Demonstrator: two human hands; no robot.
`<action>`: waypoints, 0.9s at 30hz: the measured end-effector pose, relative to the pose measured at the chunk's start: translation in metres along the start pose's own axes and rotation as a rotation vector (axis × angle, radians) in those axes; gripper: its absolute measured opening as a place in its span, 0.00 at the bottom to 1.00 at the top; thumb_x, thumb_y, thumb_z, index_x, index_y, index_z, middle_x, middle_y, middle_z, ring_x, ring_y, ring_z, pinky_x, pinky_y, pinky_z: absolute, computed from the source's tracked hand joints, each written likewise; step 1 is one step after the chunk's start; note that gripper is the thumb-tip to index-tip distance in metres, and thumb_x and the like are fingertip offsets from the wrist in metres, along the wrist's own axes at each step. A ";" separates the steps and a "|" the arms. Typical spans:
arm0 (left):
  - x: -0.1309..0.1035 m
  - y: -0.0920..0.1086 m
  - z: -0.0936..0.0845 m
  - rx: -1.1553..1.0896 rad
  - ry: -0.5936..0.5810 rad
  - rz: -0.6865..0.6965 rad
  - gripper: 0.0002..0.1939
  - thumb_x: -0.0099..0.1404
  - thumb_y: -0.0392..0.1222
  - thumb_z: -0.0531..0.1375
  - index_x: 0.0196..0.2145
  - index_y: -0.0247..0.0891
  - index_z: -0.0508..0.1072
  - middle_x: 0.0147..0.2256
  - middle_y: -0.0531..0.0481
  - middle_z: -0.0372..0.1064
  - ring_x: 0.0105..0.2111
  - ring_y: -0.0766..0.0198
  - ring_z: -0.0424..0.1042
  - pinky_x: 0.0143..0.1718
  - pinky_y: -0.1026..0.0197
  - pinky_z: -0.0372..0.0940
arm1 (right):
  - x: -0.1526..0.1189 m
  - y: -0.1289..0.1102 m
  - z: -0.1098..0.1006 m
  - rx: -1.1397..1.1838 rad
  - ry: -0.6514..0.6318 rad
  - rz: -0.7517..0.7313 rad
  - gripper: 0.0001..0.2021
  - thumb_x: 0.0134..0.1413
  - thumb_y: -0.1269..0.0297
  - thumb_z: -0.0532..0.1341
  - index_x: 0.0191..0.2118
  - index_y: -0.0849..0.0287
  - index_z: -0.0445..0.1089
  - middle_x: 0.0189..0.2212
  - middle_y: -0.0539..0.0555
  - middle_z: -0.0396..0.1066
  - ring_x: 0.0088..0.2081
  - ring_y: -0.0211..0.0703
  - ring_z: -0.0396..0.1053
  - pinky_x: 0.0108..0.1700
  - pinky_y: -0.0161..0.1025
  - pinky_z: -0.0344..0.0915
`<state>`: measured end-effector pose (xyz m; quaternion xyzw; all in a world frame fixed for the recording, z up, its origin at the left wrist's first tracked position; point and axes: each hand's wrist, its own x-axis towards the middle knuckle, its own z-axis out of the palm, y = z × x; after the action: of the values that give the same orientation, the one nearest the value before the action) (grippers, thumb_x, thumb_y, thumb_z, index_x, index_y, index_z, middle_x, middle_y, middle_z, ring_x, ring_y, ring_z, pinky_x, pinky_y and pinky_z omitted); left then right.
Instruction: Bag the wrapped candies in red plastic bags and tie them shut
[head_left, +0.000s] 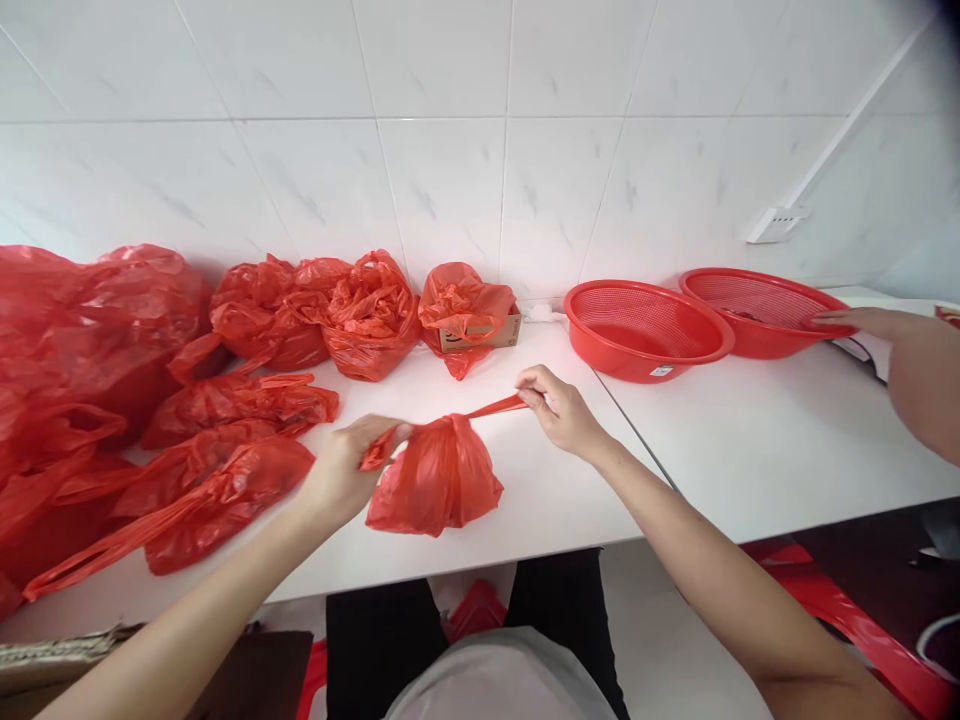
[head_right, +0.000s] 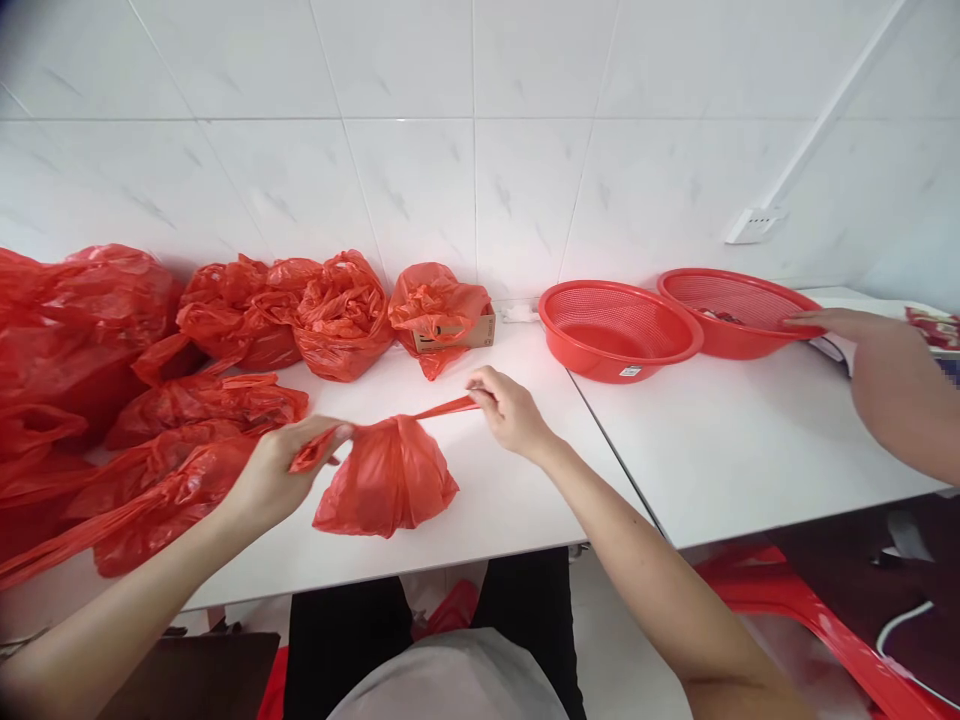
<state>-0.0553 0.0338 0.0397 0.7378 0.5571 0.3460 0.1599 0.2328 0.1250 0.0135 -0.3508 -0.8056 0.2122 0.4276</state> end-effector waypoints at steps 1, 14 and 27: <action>-0.009 -0.010 -0.002 -0.002 -0.026 -0.059 0.16 0.67 0.51 0.54 0.33 0.40 0.77 0.36 0.47 0.78 0.36 0.57 0.75 0.39 0.59 0.68 | -0.007 0.017 -0.001 -0.024 -0.025 0.044 0.05 0.63 0.63 0.51 0.38 0.55 0.62 0.31 0.50 0.67 0.31 0.38 0.65 0.38 0.37 0.62; 0.015 -0.011 0.069 0.005 0.110 -0.235 0.18 0.71 0.54 0.43 0.34 0.42 0.65 0.39 0.48 0.70 0.38 0.60 0.70 0.42 0.60 0.62 | -0.012 0.008 0.060 0.045 0.052 0.343 0.21 0.62 0.50 0.53 0.55 0.56 0.59 0.43 0.56 0.70 0.42 0.43 0.69 0.44 0.40 0.65; 0.016 -0.047 0.081 0.156 0.153 -0.484 0.16 0.70 0.53 0.46 0.32 0.46 0.67 0.21 0.54 0.64 0.22 0.60 0.63 0.28 0.62 0.53 | -0.003 0.029 0.057 -0.320 -0.028 0.401 0.10 0.64 0.58 0.51 0.44 0.53 0.65 0.22 0.46 0.67 0.24 0.39 0.63 0.28 0.34 0.52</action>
<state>-0.0306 0.0763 -0.0411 0.5650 0.7528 0.3084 0.1380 0.1976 0.1394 -0.0380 -0.5640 -0.7489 0.1675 0.3049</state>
